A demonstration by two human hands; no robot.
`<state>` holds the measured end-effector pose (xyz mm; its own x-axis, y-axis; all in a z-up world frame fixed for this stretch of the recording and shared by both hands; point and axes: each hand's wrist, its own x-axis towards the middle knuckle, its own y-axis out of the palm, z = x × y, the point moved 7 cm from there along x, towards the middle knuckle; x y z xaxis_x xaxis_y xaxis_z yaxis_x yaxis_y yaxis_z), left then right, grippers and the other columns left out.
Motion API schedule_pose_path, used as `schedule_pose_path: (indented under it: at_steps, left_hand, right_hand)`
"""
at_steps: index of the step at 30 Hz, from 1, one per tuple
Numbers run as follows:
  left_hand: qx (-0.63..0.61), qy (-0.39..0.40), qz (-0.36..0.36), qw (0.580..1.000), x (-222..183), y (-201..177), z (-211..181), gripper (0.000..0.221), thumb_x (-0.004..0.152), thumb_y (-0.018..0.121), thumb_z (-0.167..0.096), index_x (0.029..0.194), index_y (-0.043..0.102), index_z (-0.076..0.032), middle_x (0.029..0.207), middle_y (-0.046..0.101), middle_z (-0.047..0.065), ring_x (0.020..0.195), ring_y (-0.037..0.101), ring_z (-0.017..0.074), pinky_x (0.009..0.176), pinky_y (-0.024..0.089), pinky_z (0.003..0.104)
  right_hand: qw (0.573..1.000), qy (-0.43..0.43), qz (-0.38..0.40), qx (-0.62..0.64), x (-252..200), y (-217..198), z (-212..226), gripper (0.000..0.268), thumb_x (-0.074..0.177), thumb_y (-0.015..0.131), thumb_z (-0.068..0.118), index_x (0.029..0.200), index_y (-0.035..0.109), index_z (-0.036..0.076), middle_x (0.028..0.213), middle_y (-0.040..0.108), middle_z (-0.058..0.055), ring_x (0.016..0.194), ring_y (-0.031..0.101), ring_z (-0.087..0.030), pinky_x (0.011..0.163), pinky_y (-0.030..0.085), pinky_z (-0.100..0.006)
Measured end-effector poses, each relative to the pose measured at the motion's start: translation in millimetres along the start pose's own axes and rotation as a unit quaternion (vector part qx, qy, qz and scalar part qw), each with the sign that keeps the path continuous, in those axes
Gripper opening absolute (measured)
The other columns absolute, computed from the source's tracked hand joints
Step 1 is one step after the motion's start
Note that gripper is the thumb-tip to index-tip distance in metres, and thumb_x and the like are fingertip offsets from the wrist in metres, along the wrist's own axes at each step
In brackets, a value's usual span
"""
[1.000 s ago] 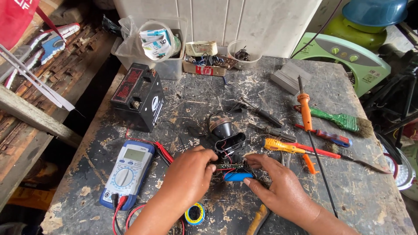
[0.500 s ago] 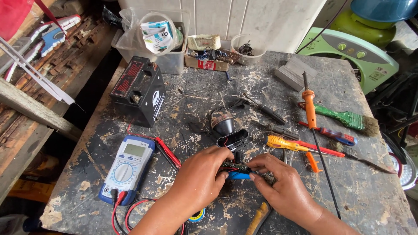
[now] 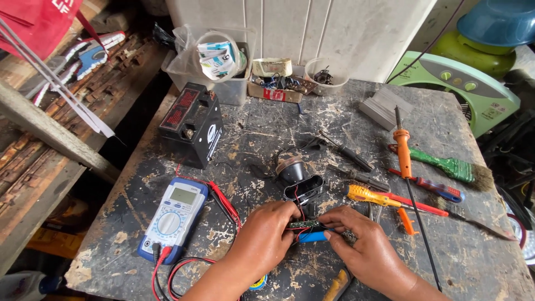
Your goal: Repairing a headlamp by connecting a battery to the circuit board and testing the electrical connections with a multimeter.
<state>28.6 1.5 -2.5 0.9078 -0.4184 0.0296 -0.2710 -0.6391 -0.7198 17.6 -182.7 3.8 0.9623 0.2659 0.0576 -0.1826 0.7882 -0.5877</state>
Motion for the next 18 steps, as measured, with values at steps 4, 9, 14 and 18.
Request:
schedule_pose_path:
  at_steps: [4,9,14,18]
  left_hand:
    - [0.016,0.022,-0.018,0.999,-1.6,3.7,2.6,0.027,0.087,0.072,-0.007,0.110,0.062,-0.014,0.107,0.071,0.011,0.089,0.065,0.0383,0.075,0.049,0.053]
    - [0.037,0.032,-0.010,0.999,-1.9,9.9,4.5,0.022,0.090,0.068,-0.011,0.110,0.062,-0.015,0.101,0.068,0.010,0.083,0.062,0.0377,0.074,0.048,0.054]
    - [0.039,0.043,-0.020,0.998,-3.9,6.7,-0.9,0.023,0.090,0.069,-0.009,0.110,0.060,-0.015,0.103,0.067,0.010,0.087,0.062,0.0360,0.074,0.047,0.051]
    - [0.041,0.055,-0.037,0.997,-6.1,2.9,-5.2,0.033,0.089,0.070,-0.006,0.120,0.059,-0.012,0.111,0.069,0.012,0.093,0.065,0.0364,0.080,0.048,0.051]
  right_hand:
    - [1.000,0.013,-0.001,0.007,0.3,1.1,-1.0,0.028,0.088,0.070,0.013,0.115,0.079,0.013,0.111,0.077,-0.002,0.099,0.079,-0.017,0.091,0.065,-0.032]
    - [1.000,0.015,-0.001,-0.007,0.1,0.6,-2.7,0.028,0.088,0.070,0.016,0.114,0.080,0.015,0.109,0.078,0.000,0.097,0.078,-0.015,0.088,0.064,-0.031]
    - [1.000,0.019,0.007,-0.023,-0.3,0.3,-3.9,0.030,0.088,0.070,0.018,0.116,0.078,0.017,0.110,0.078,0.001,0.100,0.079,-0.017,0.090,0.064,-0.033]
    - [0.999,0.034,0.021,-0.023,-1.1,1.2,-3.9,0.033,0.089,0.070,0.020,0.121,0.076,0.019,0.116,0.076,0.001,0.103,0.078,-0.019,0.094,0.067,-0.036]
